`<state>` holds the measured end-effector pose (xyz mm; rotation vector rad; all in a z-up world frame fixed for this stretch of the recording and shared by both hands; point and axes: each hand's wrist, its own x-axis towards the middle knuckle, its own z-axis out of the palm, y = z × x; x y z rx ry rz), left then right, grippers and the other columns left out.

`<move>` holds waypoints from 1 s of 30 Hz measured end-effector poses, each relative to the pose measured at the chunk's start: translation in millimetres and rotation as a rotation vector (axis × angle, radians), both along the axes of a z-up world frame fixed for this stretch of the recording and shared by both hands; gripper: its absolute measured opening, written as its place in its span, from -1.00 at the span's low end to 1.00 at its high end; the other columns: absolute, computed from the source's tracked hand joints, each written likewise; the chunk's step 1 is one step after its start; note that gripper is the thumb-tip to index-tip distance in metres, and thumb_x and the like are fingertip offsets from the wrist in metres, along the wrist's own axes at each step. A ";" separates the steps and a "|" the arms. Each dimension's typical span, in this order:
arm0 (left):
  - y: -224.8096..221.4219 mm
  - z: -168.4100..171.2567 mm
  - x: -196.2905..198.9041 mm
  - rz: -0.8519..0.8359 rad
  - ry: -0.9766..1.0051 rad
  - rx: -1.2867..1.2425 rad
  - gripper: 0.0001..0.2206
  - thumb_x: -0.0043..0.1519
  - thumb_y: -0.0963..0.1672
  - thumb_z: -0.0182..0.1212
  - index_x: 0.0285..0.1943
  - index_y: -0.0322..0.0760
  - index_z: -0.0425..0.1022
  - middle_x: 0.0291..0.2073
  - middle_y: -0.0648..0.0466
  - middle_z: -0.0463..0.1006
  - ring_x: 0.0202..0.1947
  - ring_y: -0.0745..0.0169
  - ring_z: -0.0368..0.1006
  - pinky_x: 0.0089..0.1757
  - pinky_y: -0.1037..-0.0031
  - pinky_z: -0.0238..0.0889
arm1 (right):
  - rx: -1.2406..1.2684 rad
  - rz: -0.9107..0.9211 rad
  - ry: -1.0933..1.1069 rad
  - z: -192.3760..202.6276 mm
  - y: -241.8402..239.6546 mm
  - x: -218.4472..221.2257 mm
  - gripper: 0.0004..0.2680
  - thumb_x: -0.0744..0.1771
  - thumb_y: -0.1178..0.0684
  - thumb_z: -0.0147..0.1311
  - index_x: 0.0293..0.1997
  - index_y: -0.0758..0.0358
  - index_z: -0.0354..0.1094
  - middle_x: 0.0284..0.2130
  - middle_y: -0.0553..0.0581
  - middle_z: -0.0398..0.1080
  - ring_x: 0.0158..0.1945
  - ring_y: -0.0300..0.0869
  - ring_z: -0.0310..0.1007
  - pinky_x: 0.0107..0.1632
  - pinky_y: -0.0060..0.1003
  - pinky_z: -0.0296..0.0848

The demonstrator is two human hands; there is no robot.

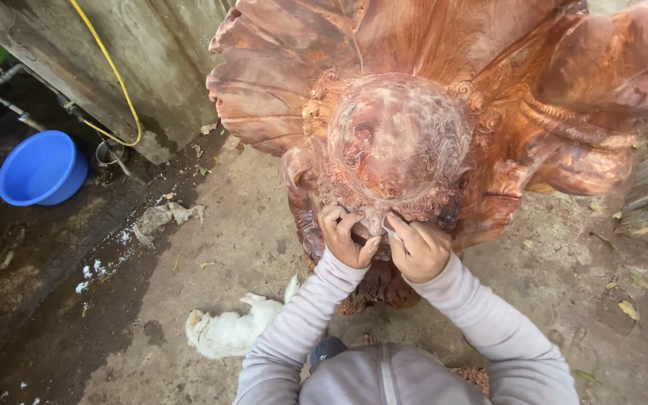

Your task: Sanding and refining the details of a large wooden sculpture using sandpaper and a small hand tool.

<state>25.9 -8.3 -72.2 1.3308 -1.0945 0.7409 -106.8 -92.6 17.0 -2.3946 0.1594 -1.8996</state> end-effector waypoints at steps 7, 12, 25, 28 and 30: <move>1.4 1.2 -0.5 0.013 -0.021 0.010 -0.48 0.27 0.23 0.05 0.02 -0.19 0.46 -0.26 -0.02 0.19 -0.17 -0.19 0.27 0.08 -0.05 0.22 | 0.066 0.040 0.050 -13.6 -2.9 -12.5 -0.84 0.31 0.20 0.13 -0.15 0.10 0.66 -0.64 -0.02 0.23 -0.66 -0.20 0.27 -0.50 -0.36 0.37; 2.1 -0.5 1.2 0.006 -0.004 0.030 -0.48 0.26 0.22 0.06 0.03 -0.19 0.45 -0.24 -0.02 0.18 -0.15 -0.20 0.26 0.04 -0.04 0.21 | 0.146 0.099 0.029 2.7 1.6 -8.7 -0.84 0.31 0.22 0.14 -0.14 0.15 0.66 -0.64 0.03 0.26 -0.65 -0.11 0.32 -0.50 -0.29 0.38; -0.5 5.2 0.6 0.015 0.004 0.006 -0.47 0.26 0.23 0.07 0.03 -0.20 0.46 -0.25 -0.03 0.18 -0.16 -0.20 0.24 0.02 0.00 0.19 | 0.062 0.099 0.097 -3.0 -8.1 -16.1 -0.86 0.33 0.20 0.12 -0.16 0.14 0.64 -0.65 0.02 0.23 -0.67 -0.13 0.28 -0.52 -0.32 0.35; 1.9 1.7 -2.5 0.021 -0.007 0.010 -0.48 0.28 0.22 0.04 0.01 -0.22 0.46 -0.26 -0.03 0.17 -0.18 -0.20 0.25 0.01 0.01 0.20 | 0.076 0.122 0.064 -10.9 -7.7 -8.8 -0.84 0.31 0.22 0.14 -0.14 0.12 0.65 -0.63 -0.04 0.25 -0.67 -0.20 0.26 -0.51 -0.38 0.36; 3.5 1.7 -1.2 0.022 0.001 0.015 -0.47 0.25 0.23 0.08 0.02 -0.22 0.46 -0.25 -0.03 0.19 -0.15 -0.20 0.26 0.02 0.00 0.20 | 0.098 0.103 0.039 -7.4 -3.4 -4.5 -0.87 0.31 0.20 0.16 -0.18 0.14 0.65 -0.63 0.01 0.26 -0.67 -0.13 0.29 -0.51 -0.32 0.36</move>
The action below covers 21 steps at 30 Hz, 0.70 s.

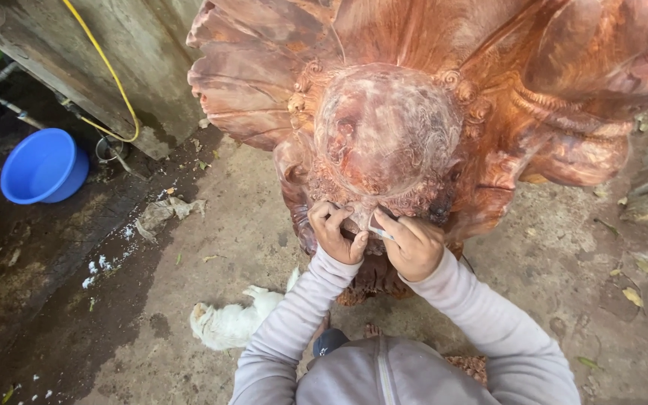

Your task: Sanding and refining the details of a large wooden sculpture using sandpaper and a small hand tool.

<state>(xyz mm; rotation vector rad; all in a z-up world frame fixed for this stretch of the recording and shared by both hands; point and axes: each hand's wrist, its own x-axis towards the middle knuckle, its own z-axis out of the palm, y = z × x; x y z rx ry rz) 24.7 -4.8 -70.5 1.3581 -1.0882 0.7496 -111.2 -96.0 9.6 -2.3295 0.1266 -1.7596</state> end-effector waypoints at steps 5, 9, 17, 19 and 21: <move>-4.4 7.4 1.1 0.006 -0.012 -0.019 -0.48 0.27 0.22 0.06 0.01 -0.21 0.46 -0.25 -0.02 0.18 -0.17 -0.18 0.25 0.02 0.02 0.20 | -0.016 0.023 0.020 1.5 -4.4 -6.6 -0.86 0.32 0.22 0.13 -0.18 0.14 0.65 -0.65 -0.02 0.25 -0.69 -0.18 0.26 -0.53 -0.36 0.34; -1.2 7.5 -2.4 0.016 -0.012 0.005 -0.48 0.28 0.23 0.04 0.02 -0.19 0.46 -0.26 -0.02 0.17 -0.17 -0.18 0.25 0.03 0.02 0.19 | -0.023 -0.041 0.014 5.9 0.4 0.5 -0.87 0.32 0.17 0.15 -0.17 0.14 0.65 -0.62 0.00 0.28 -0.65 -0.15 0.32 -0.50 -0.32 0.38; -0.6 0.8 -2.7 0.014 0.000 0.005 -0.48 0.27 0.23 0.05 0.03 -0.18 0.47 -0.25 -0.01 0.18 -0.15 -0.18 0.26 0.05 0.01 0.19 | 0.028 -0.033 0.043 -10.5 -0.9 -5.1 -0.87 0.30 0.18 0.18 -0.17 0.09 0.65 -0.62 -0.01 0.32 -0.64 -0.16 0.34 -0.49 -0.33 0.39; -3.5 3.4 -2.5 0.020 -0.009 -0.004 -0.48 0.28 0.23 0.04 0.03 -0.18 0.46 -0.26 -0.01 0.18 -0.16 -0.18 0.25 0.05 0.01 0.20 | 0.005 -0.063 0.018 -12.5 -4.4 -2.3 -0.88 0.30 0.15 0.20 -0.17 0.09 0.65 -0.60 0.00 0.34 -0.62 -0.13 0.38 -0.48 -0.30 0.41; -0.6 5.3 -1.0 0.017 -0.014 0.001 -0.48 0.27 0.24 0.05 0.02 -0.18 0.46 -0.25 -0.02 0.18 -0.16 -0.18 0.26 0.06 -0.01 0.20 | 0.058 -0.032 0.050 -12.8 -2.5 -7.8 -0.86 0.30 0.15 0.21 -0.13 0.05 0.66 -0.60 0.00 0.34 -0.62 -0.11 0.37 -0.46 -0.28 0.41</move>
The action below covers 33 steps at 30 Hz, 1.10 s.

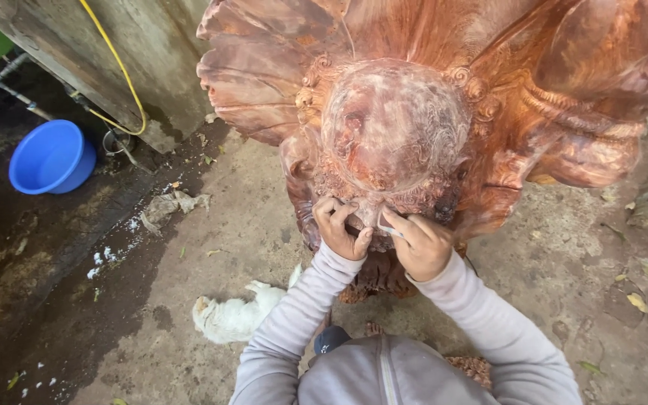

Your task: Sanding and refining the details of a large wooden sculpture using sandpaper and a small hand tool.

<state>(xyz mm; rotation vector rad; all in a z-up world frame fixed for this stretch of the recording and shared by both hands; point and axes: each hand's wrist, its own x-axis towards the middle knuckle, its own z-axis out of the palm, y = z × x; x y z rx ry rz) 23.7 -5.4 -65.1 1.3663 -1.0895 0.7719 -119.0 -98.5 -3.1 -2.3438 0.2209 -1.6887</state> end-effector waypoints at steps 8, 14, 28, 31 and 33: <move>-3.2 -7.6 1.4 0.000 0.004 -0.003 -0.47 0.26 0.24 0.06 0.04 -0.18 0.47 -0.24 -0.01 0.18 -0.14 -0.16 0.26 0.07 0.00 0.18 | -0.005 -0.028 0.047 18.0 3.3 -1.0 -0.88 0.30 0.14 0.23 -0.14 0.09 0.63 -0.57 0.02 0.41 -0.55 -0.08 0.46 -0.43 -0.26 0.45; -2.9 -3.2 4.8 0.000 0.000 -0.009 -0.48 0.26 0.23 0.07 0.03 -0.17 0.47 -0.24 0.00 0.18 -0.14 -0.17 0.26 0.13 -0.05 0.20 | -0.222 -0.147 0.074 7.7 -8.5 -8.9 -0.86 0.35 0.11 0.12 -0.11 0.00 0.63 -0.59 -0.06 0.28 -0.61 -0.19 0.33 -0.44 -0.35 0.41; -4.2 -8.4 2.7 0.007 0.007 -0.013 -0.48 0.25 0.24 0.07 0.01 -0.17 0.48 -0.25 0.00 0.18 -0.14 -0.19 0.28 0.14 -0.07 0.22 | -0.359 -0.257 0.056 12.9 -7.5 -1.7 -0.84 0.37 0.14 0.02 -0.19 0.05 0.61 -0.60 -0.07 0.22 -0.64 -0.23 0.28 -0.47 -0.38 0.40; -0.5 -11.1 4.1 -0.006 0.010 -0.012 -0.47 0.24 0.24 0.09 0.00 -0.17 0.49 -0.26 0.00 0.19 -0.15 -0.18 0.28 0.13 -0.07 0.23 | -0.334 -0.175 0.109 9.4 -10.0 -17.3 -0.84 0.38 0.15 0.04 -0.15 0.07 0.63 -0.62 -0.08 0.23 -0.67 -0.28 0.20 -0.53 -0.45 0.33; 0.3 -11.6 1.2 -0.001 0.019 -0.007 -0.47 0.25 0.24 0.08 0.01 -0.17 0.48 -0.25 0.00 0.19 -0.14 -0.18 0.28 0.14 -0.07 0.22 | -0.388 -0.157 0.127 23.3 -10.6 -24.0 -0.87 0.37 0.17 0.06 -0.24 0.11 0.60 -0.61 -0.03 0.23 -0.66 -0.19 0.27 -0.52 -0.36 0.36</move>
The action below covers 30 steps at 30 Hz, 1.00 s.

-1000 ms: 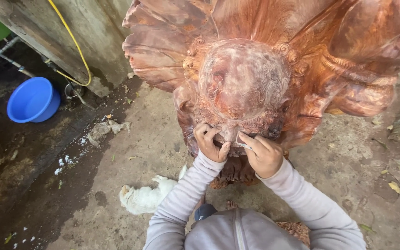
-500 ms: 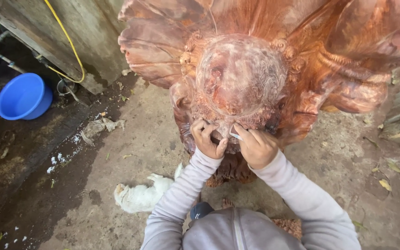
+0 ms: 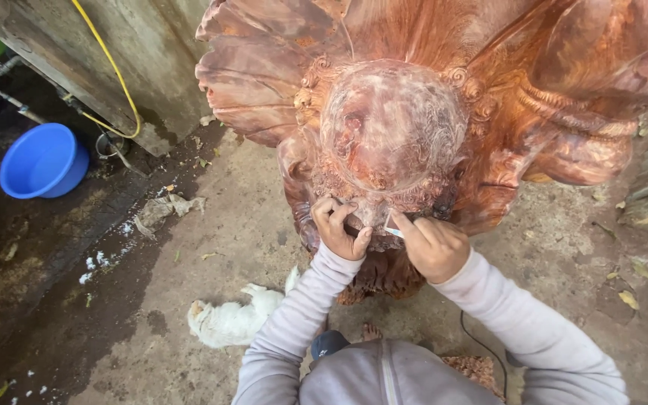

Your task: Sanding and refining the details of a large wooden sculpture using sandpaper and a small hand tool.

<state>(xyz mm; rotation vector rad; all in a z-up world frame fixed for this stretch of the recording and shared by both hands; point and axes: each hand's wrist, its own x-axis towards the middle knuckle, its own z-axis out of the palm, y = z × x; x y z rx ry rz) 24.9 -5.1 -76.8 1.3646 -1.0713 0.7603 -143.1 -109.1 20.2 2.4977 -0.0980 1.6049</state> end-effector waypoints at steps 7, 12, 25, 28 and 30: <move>-0.7 3.3 3.3 -0.022 -0.008 0.007 -0.47 0.24 0.23 0.10 0.01 -0.19 0.49 -0.26 0.00 0.19 -0.14 -0.16 0.28 0.16 -0.04 0.21 | 0.023 0.020 -0.099 -12.9 -5.3 10.7 -0.80 0.39 0.17 -0.03 -0.12 0.07 0.63 -0.61 -0.04 0.15 -0.67 -0.19 0.20 -0.52 -0.33 0.35; -0.8 1.9 3.6 -0.026 -0.002 -0.004 -0.48 0.25 0.23 0.10 0.02 -0.19 0.48 -0.25 -0.01 0.18 -0.13 -0.17 0.28 0.15 -0.05 0.20 | 0.023 -0.073 0.067 -22.9 -35.2 -37.7 -0.80 0.42 0.09 -0.06 -0.15 0.12 0.61 -0.65 -0.01 0.16 -0.65 -0.14 0.28 -0.50 -0.28 0.37; 2.0 -0.4 3.5 -0.033 -0.016 0.013 -0.49 0.27 0.21 0.09 0.05 -0.20 0.48 -0.22 -0.01 0.18 -0.11 -0.12 0.27 0.15 -0.04 0.17 | 0.006 -0.027 -0.057 -56.1 -52.3 -27.0 -0.88 0.38 0.16 0.12 -0.24 0.16 0.62 -0.69 -0.02 0.08 -0.71 -0.15 0.16 -0.55 -0.30 0.28; 0.9 -1.2 5.8 -0.046 -0.028 0.018 -0.48 0.27 0.20 0.09 0.06 -0.22 0.47 -0.22 -0.02 0.17 -0.11 -0.16 0.27 0.14 -0.03 0.18 | 0.046 0.114 -0.165 -64.5 -40.6 -13.5 -0.96 0.32 0.18 0.28 -0.33 0.20 0.58 -0.70 -0.06 0.03 -0.72 -0.20 0.06 -0.59 -0.35 0.20; 1.7 -3.8 8.2 -0.051 -0.025 0.014 -0.48 0.25 0.20 0.10 0.06 -0.23 0.46 -0.20 -0.02 0.18 -0.11 -0.15 0.27 0.10 -0.02 0.18 | 0.034 0.147 -0.116 -26.8 -23.2 -0.1 -0.89 0.36 0.18 0.12 -0.22 0.14 0.62 -0.67 -0.04 0.09 -0.70 -0.18 0.13 -0.57 -0.31 0.25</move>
